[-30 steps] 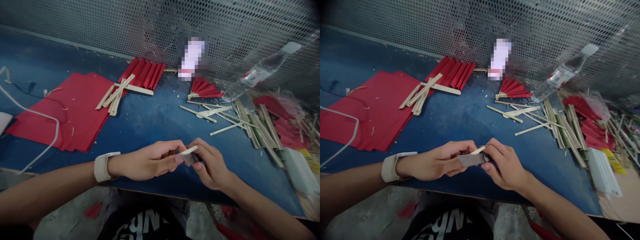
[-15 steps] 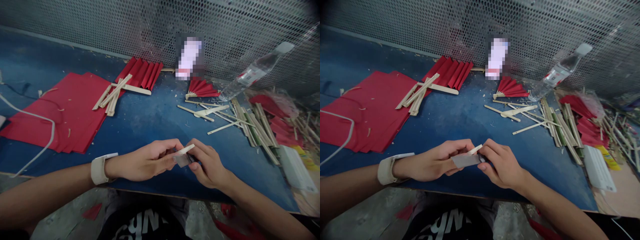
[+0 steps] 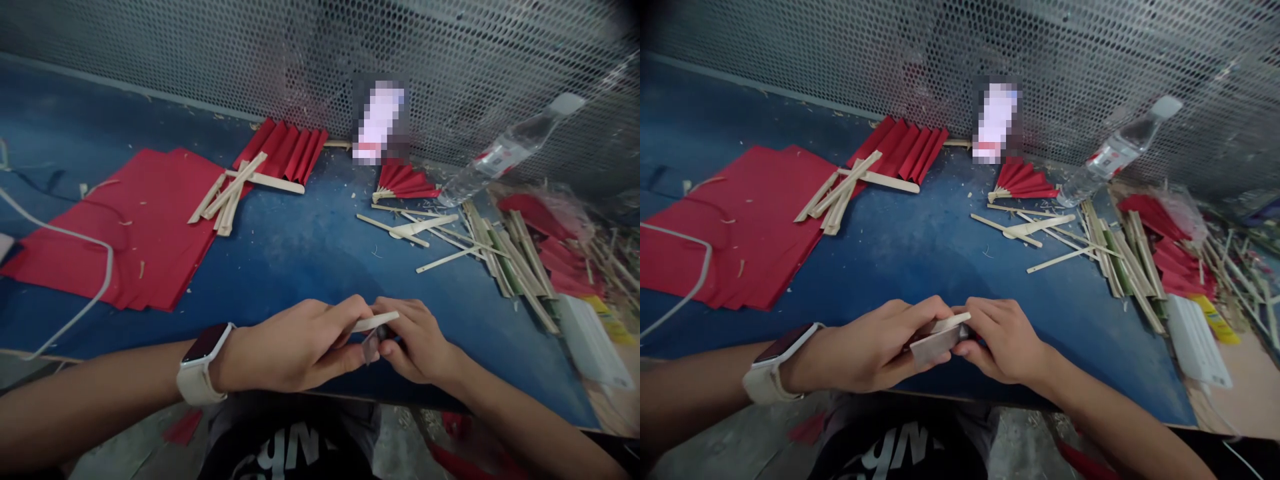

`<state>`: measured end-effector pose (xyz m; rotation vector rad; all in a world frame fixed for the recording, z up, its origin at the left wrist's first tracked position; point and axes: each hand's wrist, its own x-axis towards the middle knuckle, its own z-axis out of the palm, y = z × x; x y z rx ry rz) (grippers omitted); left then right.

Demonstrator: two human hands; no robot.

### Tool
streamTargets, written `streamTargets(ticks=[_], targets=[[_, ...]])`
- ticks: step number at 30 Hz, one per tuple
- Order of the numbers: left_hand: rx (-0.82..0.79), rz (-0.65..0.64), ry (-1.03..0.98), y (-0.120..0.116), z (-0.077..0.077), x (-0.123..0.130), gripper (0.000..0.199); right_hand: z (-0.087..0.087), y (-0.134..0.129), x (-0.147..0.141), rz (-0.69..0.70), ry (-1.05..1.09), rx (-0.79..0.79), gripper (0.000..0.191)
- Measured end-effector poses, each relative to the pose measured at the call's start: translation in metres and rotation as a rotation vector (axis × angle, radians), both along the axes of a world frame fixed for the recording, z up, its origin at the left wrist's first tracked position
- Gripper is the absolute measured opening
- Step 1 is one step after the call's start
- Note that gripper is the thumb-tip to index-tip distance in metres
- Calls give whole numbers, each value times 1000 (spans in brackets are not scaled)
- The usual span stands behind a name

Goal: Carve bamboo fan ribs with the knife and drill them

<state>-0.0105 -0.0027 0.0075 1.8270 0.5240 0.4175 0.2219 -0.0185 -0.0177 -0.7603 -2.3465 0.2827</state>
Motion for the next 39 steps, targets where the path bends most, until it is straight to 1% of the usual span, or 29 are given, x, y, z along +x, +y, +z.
streamTargets(ticks=[3,6,9,10,11,12,14,16,17,18,20,23,28,30,32,34,36,37,39], targets=[[-40,13,3,2,-1,0,15,-1,1,0,-25,-10,-16,49],[-70,65,-19,1,-1,1,14,4,7,9,-6,-9,-39,49],[-115,235,-16,4,-3,2,14,13,24,32,8,29,-101,58],[-135,302,-17,6,-4,2,13,15,32,41,6,9,-133,58],[-159,366,-22,8,-5,2,12,17,40,49,1,-45,-161,52],[-184,417,-31,10,-6,2,12,17,49,57,-42,-136,-185,45],[-228,465,-45,14,-8,3,13,14,67,70,-222,-280,-183,38],[-238,461,-42,15,-9,3,15,7,86,79,-432,-356,-128,30],[-231,447,-37,15,-9,3,15,3,95,82,-502,-401,-118,28],[-221,437,-36,15,-10,3,15,0,104,84,-534,-459,-129,27],[-216,428,-44,14,-11,3,16,-5,118,89,-560,-548,-204,22],[-260,427,-49,13,-12,3,17,-5,133,94,-547,-576,-299,15],[-265,422,-8,15,-14,4,18,2,142,101,-491,-623,-331,9],[-263,428,4,16,-14,4,20,6,143,105,-493,-632,-351,11],[-264,437,20,16,-15,4,21,12,143,112,-500,-635,-375,20],[-258,442,38,15,-15,3,22,19,141,127,-514,-618,-379,29],[-249,443,50,15,-16,3,22,26,139,150,-553,-564,-339,34],[-248,443,54,15,-16,3,22,30,136,164,-595,-521,-298,33],[-253,449,65,15,-16,3,22,36,131,194,-727,-382,-247,31]])
